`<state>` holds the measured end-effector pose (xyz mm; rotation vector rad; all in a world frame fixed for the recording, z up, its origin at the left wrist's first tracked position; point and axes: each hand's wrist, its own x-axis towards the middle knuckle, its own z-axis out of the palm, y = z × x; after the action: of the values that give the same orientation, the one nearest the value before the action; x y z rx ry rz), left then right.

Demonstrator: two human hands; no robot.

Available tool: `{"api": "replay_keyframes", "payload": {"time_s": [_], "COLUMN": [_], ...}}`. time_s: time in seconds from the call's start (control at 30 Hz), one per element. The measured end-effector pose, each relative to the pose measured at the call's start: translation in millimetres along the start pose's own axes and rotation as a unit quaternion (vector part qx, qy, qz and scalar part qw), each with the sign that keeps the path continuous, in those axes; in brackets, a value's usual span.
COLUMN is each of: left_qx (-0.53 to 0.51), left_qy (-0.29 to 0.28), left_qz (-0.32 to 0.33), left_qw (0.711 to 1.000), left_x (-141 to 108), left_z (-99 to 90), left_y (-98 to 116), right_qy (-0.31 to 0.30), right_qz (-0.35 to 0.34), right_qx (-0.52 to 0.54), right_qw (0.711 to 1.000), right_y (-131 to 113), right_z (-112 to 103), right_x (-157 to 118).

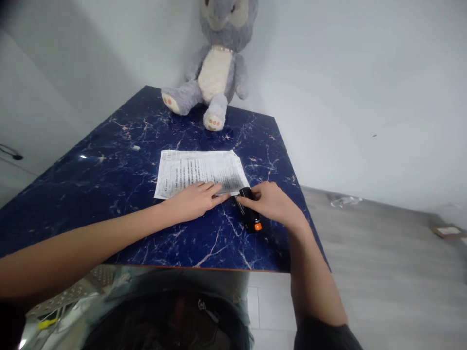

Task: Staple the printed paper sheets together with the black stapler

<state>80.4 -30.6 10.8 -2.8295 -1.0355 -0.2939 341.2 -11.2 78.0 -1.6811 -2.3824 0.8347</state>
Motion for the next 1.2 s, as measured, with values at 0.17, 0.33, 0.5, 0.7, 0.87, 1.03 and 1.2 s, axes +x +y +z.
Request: {"api": "replay_keyframes", "payload": {"time_s": [0.17,0.33,0.5,0.7,0.87,1.03,1.2], "left_qx": [-0.007,0.004,0.012,-0.012,-0.063,-0.075,-0.102], "left_qy": [-0.007,0.003,0.007,0.016,0.037,0.028,0.012], "left_qz": [0.008,0.014,0.023,0.018,0.012,0.055,0.048], "left_qw": [1.0,1.0,1.0,1.0,0.997,0.995,0.994], "left_x": [0,0,-1,-1,3,8,9], "left_z": [2.8,0.5,-7.9,-7.9,-0.2,8.6,16.3], "left_y": [0,1,1,4,10,14,12], "right_qy": [-0.013,-0.002,0.01,-0.018,-0.06,-0.074,-0.073], "right_qz": [-0.01,0.013,0.046,0.031,0.047,0.046,0.04], "right_qx": [-0.01,0.017,0.027,0.017,-0.014,-0.029,-0.036], "right_qw": [1.0,1.0,0.999,0.999,0.997,0.996,0.996], "right_y": [-2,1,9,16,13,12,13], "right_z": [0,1,-4,-12,-17,-19,-17], "right_x": [0,2,3,2,-2,-4,-2]}}
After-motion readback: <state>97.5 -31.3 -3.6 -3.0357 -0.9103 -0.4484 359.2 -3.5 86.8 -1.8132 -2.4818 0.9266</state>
